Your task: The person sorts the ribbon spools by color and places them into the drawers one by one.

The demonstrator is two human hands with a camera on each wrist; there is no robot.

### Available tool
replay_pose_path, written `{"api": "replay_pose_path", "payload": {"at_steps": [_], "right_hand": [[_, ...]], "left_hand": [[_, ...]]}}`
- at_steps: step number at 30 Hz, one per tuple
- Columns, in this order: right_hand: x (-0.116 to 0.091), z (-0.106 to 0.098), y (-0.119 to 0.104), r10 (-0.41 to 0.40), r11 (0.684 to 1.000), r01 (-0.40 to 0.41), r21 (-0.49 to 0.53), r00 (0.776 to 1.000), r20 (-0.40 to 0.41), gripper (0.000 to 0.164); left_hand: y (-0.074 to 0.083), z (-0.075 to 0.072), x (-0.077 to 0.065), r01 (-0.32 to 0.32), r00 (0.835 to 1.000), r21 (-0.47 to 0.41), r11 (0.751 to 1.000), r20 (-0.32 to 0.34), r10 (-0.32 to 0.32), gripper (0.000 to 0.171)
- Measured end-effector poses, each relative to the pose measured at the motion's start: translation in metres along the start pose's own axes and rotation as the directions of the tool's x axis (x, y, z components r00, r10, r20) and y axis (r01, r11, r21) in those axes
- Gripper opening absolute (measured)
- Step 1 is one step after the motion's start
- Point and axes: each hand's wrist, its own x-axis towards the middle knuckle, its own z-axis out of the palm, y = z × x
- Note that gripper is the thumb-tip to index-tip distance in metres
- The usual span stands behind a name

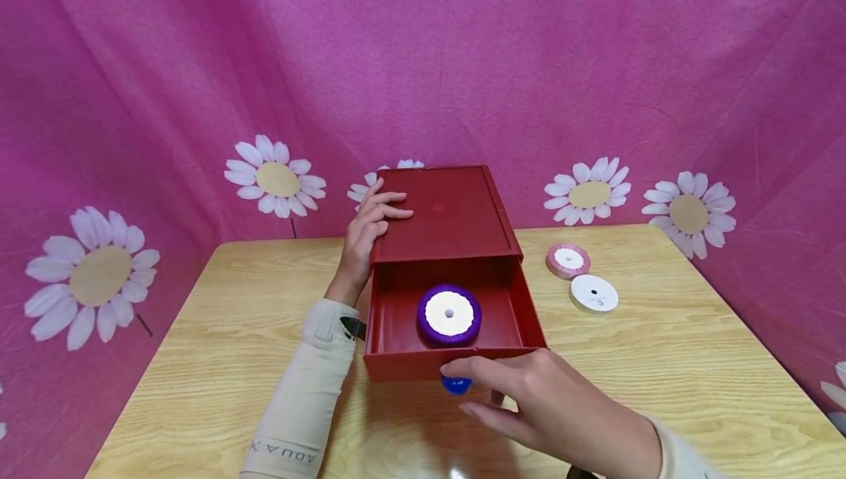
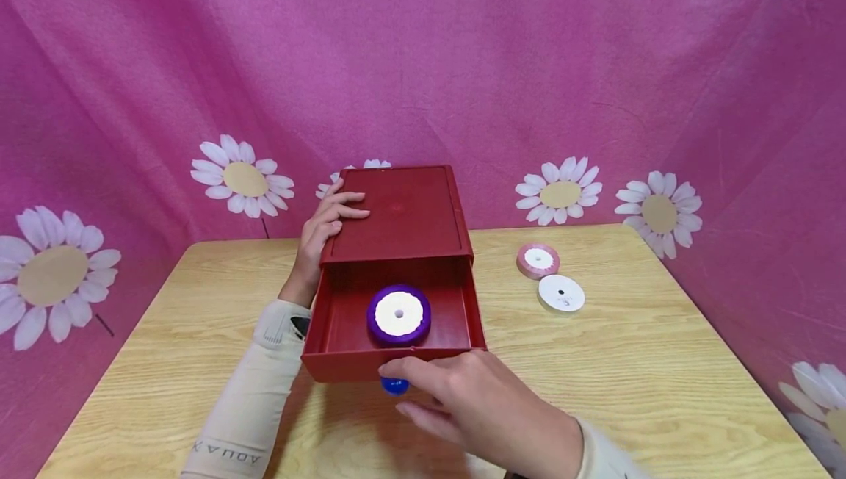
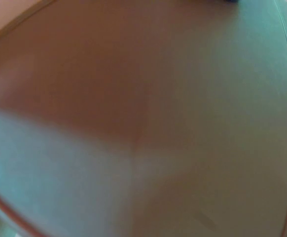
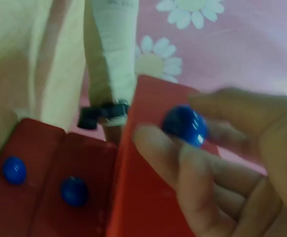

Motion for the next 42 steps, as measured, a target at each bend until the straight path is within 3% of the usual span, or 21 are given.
{"api": "replay_pose_path", "payload": {"at_steps": [5, 11, 17, 25, 33, 42], "right_hand": [[-0.001, 0.009, -0.003, 0.106, 0.994, -0.103, 0.044, 0.993, -0.051, 0.036], [-0.002, 0.012, -0.004, 0.161, 0.986, -0.158, 0.051, 0.985, -0.062, 0.039], [0.0, 0.014, -0.001, 0.132, 0.991, -0.129, 0.045, 0.987, -0.092, 0.037], [0.003, 0.018, 0.01, 0.025, 0.998, -0.015, 0.055, 0.982, -0.185, 0.028], [0.004, 0.018, 0.013, 0.032, 0.996, -0.017, 0.084, 0.983, -0.182, 0.028], [0.007, 0.016, 0.017, -0.011, 0.999, 0.018, 0.032, 0.977, -0.213, 0.025]], "left_hand": [[0.0, 0.001, 0.0, 0.01, 1.0, 0.004, 1.0, -0.003, -0.01, 0.037], [0.001, 0.0, 0.0, 0.0, 1.0, 0.0, 1.0, 0.003, 0.0, 0.037], [0.001, 0.0, 0.0, 0.008, 1.0, -0.001, 1.0, 0.0, -0.008, 0.037], [-0.001, 0.0, 0.0, 0.008, 1.0, -0.009, 1.0, -0.003, -0.008, 0.038], [0.0, 0.0, 0.001, -0.003, 1.0, -0.006, 1.0, 0.003, 0.003, 0.037], [0.001, 0.0, 0.0, -0.006, 1.0, 0.008, 1.0, 0.008, 0.006, 0.037]]}}
